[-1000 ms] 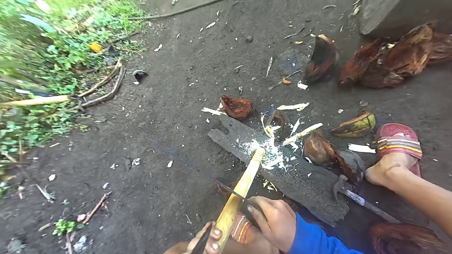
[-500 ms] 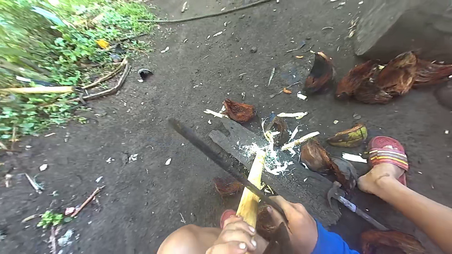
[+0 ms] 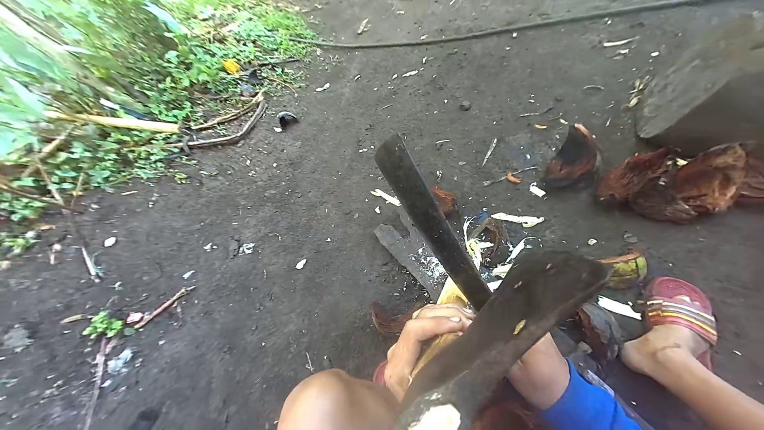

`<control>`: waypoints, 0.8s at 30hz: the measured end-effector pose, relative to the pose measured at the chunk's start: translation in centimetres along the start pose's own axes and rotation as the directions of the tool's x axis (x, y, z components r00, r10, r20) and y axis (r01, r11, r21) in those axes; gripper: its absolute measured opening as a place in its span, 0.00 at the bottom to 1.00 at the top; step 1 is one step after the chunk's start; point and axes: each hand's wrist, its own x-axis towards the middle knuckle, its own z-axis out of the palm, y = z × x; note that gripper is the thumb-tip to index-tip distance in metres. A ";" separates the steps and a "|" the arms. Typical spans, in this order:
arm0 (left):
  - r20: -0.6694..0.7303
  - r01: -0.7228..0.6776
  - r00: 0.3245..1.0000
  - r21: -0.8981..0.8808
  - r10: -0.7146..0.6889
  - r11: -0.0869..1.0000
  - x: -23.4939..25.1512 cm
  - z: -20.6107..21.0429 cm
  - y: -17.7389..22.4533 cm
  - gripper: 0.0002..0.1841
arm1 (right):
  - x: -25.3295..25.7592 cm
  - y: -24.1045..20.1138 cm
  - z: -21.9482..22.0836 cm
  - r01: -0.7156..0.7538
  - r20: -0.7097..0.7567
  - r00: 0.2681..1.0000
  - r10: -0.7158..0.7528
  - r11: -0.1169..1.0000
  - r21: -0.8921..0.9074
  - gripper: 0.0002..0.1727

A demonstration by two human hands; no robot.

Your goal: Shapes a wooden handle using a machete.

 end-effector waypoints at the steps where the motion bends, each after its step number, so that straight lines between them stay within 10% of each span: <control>1: -0.014 -0.014 1.000 -0.006 0.014 1.000 0.2 0.4 -0.1 0.12 | -0.1 0.1 0.1 -0.016 0.005 1.000 0.016 1.000 -0.003 0.19; 11: -0.072 -0.028 0.997 0.002 0.028 1.000 0.9 1.6 -0.6 0.11 | 1.9 0.1 -1.6 0.024 -0.044 0.999 -0.025 0.999 -0.035 0.21; 16: -0.103 -0.026 0.994 -0.015 0.024 1.000 0.9 1.4 -0.7 0.11 | 0.4 1.2 0.6 -0.157 0.192 0.965 0.178 0.980 -0.121 0.21; 24: -0.109 -0.022 0.994 0.001 0.022 1.000 0.8 1.0 -1.1 0.12 | 2.1 -0.5 -1.5 -0.026 0.015 1.000 0.027 0.999 -0.035 0.18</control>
